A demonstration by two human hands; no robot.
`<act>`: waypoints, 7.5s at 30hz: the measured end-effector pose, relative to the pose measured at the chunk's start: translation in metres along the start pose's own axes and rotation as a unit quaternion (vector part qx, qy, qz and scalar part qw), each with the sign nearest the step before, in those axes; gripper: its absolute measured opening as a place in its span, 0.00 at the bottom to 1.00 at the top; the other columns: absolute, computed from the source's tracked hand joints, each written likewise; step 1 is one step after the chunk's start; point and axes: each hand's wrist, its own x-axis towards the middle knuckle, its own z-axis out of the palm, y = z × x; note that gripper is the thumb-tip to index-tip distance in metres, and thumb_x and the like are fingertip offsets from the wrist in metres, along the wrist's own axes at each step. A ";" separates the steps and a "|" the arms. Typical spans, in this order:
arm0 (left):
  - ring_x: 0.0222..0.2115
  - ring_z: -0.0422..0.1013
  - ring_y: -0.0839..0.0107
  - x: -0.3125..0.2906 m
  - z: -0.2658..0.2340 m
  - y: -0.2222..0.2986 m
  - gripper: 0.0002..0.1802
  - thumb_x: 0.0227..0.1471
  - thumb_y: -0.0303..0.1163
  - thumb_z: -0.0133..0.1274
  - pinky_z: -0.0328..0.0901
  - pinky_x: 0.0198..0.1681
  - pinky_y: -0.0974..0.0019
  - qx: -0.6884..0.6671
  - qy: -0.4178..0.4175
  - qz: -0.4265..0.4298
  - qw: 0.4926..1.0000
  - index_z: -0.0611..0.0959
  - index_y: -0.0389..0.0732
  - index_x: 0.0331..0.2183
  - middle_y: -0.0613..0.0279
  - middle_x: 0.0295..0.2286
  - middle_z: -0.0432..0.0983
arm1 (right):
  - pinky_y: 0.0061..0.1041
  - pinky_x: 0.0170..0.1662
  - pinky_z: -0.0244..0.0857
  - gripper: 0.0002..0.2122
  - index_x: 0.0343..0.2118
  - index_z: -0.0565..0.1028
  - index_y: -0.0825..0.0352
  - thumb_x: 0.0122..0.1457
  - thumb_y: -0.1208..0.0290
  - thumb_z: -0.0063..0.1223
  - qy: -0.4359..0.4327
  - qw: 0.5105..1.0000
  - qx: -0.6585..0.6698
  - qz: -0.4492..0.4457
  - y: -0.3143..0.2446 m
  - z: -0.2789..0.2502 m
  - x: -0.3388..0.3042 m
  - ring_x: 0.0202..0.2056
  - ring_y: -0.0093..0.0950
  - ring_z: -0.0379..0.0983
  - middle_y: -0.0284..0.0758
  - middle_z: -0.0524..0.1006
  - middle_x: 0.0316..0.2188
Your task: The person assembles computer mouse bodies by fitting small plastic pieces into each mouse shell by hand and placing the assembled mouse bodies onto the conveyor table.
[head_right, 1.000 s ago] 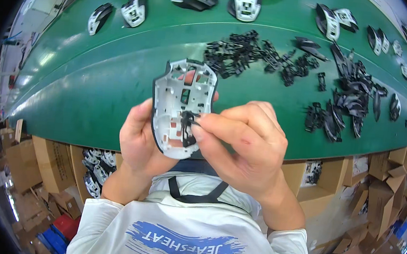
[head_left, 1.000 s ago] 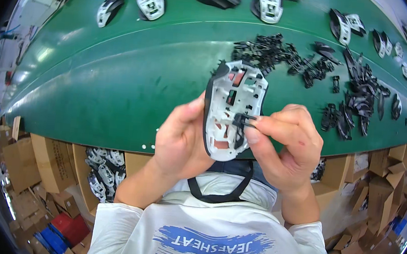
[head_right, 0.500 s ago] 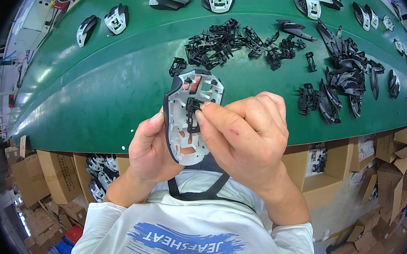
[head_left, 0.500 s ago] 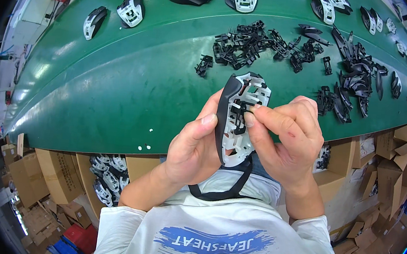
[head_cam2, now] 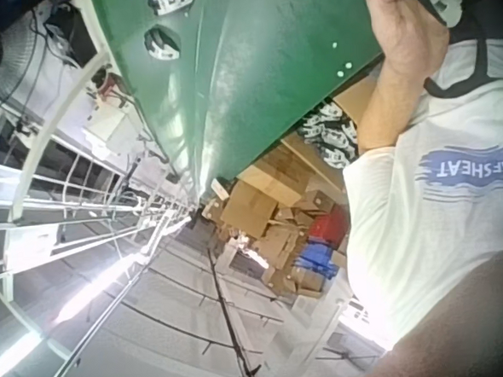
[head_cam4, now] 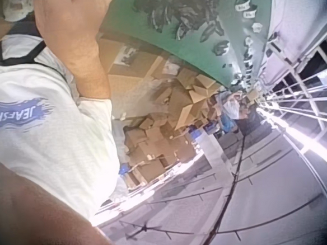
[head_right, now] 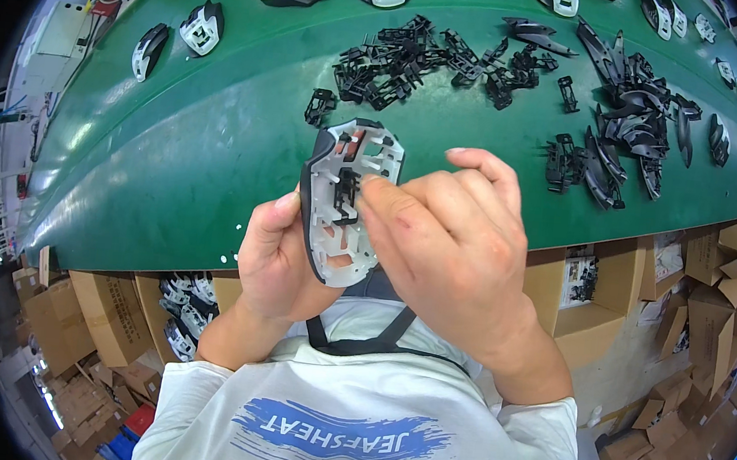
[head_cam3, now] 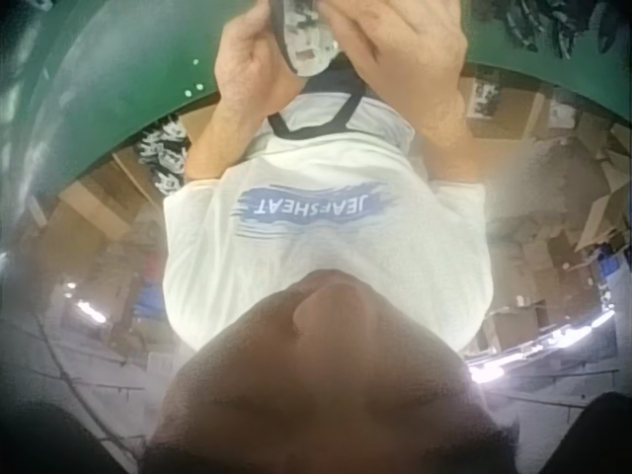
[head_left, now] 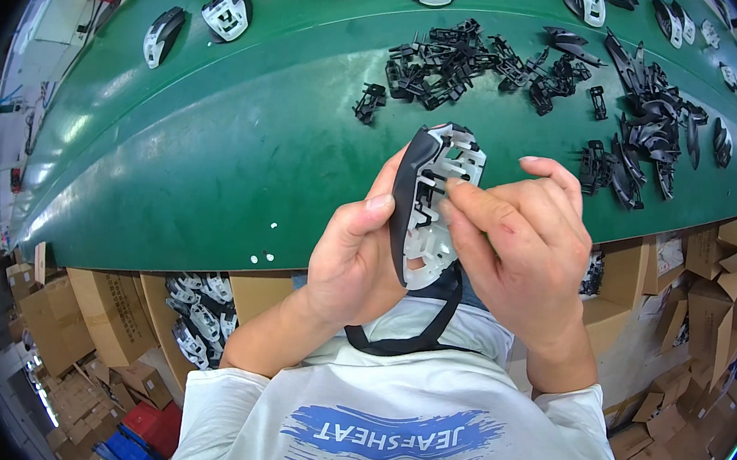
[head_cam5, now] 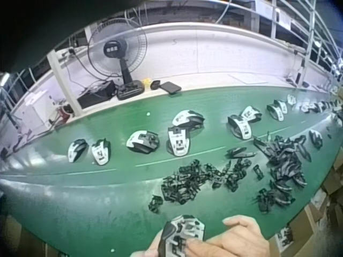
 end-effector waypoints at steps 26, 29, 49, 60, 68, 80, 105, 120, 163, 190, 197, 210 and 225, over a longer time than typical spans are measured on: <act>0.62 0.63 0.68 0.001 -0.006 -0.023 0.48 0.60 0.47 0.49 0.57 0.67 0.61 0.122 0.036 0.105 0.986 0.51 0.40 0.74 0.57 0.65 0.61 | 0.32 0.44 0.66 0.16 0.42 0.86 0.65 0.55 0.61 0.72 -0.210 0.964 0.160 0.015 -0.008 -0.014 -0.012 0.34 0.29 0.79 0.35 0.87 0.43; 0.61 0.63 0.69 0.001 -0.015 -0.026 0.42 0.70 0.49 0.44 0.58 0.66 0.62 0.190 0.026 0.135 0.972 0.52 0.39 0.73 0.58 0.63 0.63 | 0.32 0.43 0.67 0.15 0.41 0.85 0.66 0.56 0.61 0.71 -0.176 0.977 0.123 -0.007 -0.010 0.003 -0.021 0.33 0.28 0.79 0.34 0.87 0.43; 0.63 0.67 0.49 -0.005 -0.004 0.002 0.38 0.74 0.60 0.33 0.64 0.67 0.44 -0.242 0.007 0.069 0.968 0.65 0.46 0.71 0.41 0.68 0.59 | 0.36 0.58 0.65 0.10 0.40 0.85 0.64 0.58 0.67 0.70 0.019 0.986 0.143 0.089 0.022 0.009 -0.024 0.42 0.33 0.80 0.36 0.86 0.44; 0.62 0.65 0.45 -0.016 0.005 0.017 0.39 0.72 0.61 0.38 0.64 0.66 0.38 -0.318 0.112 0.059 0.940 0.65 0.45 0.71 0.42 0.68 0.58 | 0.34 0.48 0.65 0.13 0.45 0.85 0.61 0.57 0.66 0.70 -0.071 0.993 -0.088 0.041 0.055 0.053 0.003 0.40 0.32 0.78 0.30 0.82 0.42; 0.67 0.63 0.56 -0.181 -0.117 0.091 0.33 0.71 0.45 0.42 0.55 0.72 0.46 0.086 0.142 0.344 0.924 0.67 0.39 0.70 0.51 0.68 0.65 | 0.33 0.44 0.66 0.07 0.36 0.85 0.61 0.57 0.68 0.71 -0.055 0.996 -0.055 0.042 0.065 0.054 0.008 0.36 0.32 0.78 0.30 0.82 0.36; 0.63 0.63 0.54 -0.497 -0.263 0.047 0.36 0.59 0.39 0.66 0.58 0.67 0.56 0.628 0.655 -0.067 0.415 0.74 0.40 0.65 0.49 0.61 0.66 | 0.35 0.33 0.72 0.18 0.45 0.82 0.63 0.60 0.55 0.69 -0.098 0.994 -0.003 0.046 0.023 0.096 0.043 0.28 0.35 0.79 0.34 0.83 0.31; 0.64 0.67 0.44 0.009 -0.298 0.423 0.48 0.59 0.64 0.60 0.60 0.67 0.51 0.772 0.478 0.214 0.360 0.71 0.45 0.69 0.35 0.62 0.71 | 0.25 0.34 0.72 0.10 0.43 0.83 0.69 0.58 0.79 0.66 0.015 0.964 0.080 0.255 0.057 0.014 -0.010 0.30 0.25 0.79 0.34 0.83 0.33; 0.66 0.64 0.57 -0.106 -0.170 0.159 0.28 0.76 0.42 0.39 0.56 0.71 0.47 0.197 0.153 0.295 0.923 0.67 0.34 0.67 0.52 0.66 0.66 | 0.34 0.31 0.72 0.06 0.28 0.77 0.68 0.52 0.72 0.63 -0.086 0.952 0.071 0.285 0.083 -0.034 -0.009 0.26 0.39 0.79 0.44 0.80 0.26; 0.69 0.61 0.55 0.000 -0.005 -0.010 0.37 0.75 0.56 0.29 0.52 0.73 0.47 0.068 -0.026 0.097 0.993 0.63 0.40 0.70 0.53 0.68 0.64 | 0.28 0.34 0.68 0.06 0.31 0.81 0.66 0.53 0.77 0.70 -0.034 0.979 0.162 0.119 -0.010 -0.013 0.030 0.25 0.26 0.78 0.31 0.83 0.27; 0.64 0.65 0.67 -0.005 -0.005 -0.013 0.31 0.77 0.53 0.27 0.58 0.69 0.54 0.042 0.026 0.032 0.998 0.64 0.44 0.67 0.58 0.62 0.69 | 0.30 0.42 0.57 0.09 0.32 0.80 0.59 0.52 0.76 0.73 0.029 1.000 0.009 0.007 0.003 0.027 0.003 0.25 0.26 0.70 0.22 0.78 0.24; 0.66 0.61 0.67 -0.008 0.005 -0.014 0.31 0.78 0.50 0.29 0.56 0.69 0.55 0.093 0.068 0.026 0.993 0.60 0.43 0.70 0.58 0.64 0.65 | 0.31 0.43 0.58 0.09 0.32 0.80 0.59 0.52 0.75 0.72 0.013 0.999 -0.033 -0.026 0.003 0.021 0.003 0.26 0.26 0.71 0.23 0.78 0.24; 0.66 0.64 0.67 -0.006 -0.002 -0.015 0.31 0.77 0.51 0.29 0.59 0.69 0.53 0.003 0.047 0.025 0.999 0.59 0.46 0.71 0.62 0.65 0.66 | 0.34 0.51 0.59 0.12 0.42 0.86 0.59 0.55 0.74 0.71 -0.025 0.999 -0.029 -0.027 0.005 0.010 -0.006 0.30 0.24 0.73 0.23 0.80 0.29; 0.65 0.66 0.60 -0.012 -0.015 -0.030 0.35 0.77 0.55 0.25 0.59 0.69 0.50 0.045 0.047 0.042 0.997 0.64 0.43 0.69 0.53 0.64 0.69 | 0.33 0.47 0.63 0.22 0.53 0.82 0.62 0.56 0.63 0.70 -0.149 0.986 0.057 0.040 -0.020 -0.008 -0.025 0.42 0.34 0.75 0.32 0.82 0.51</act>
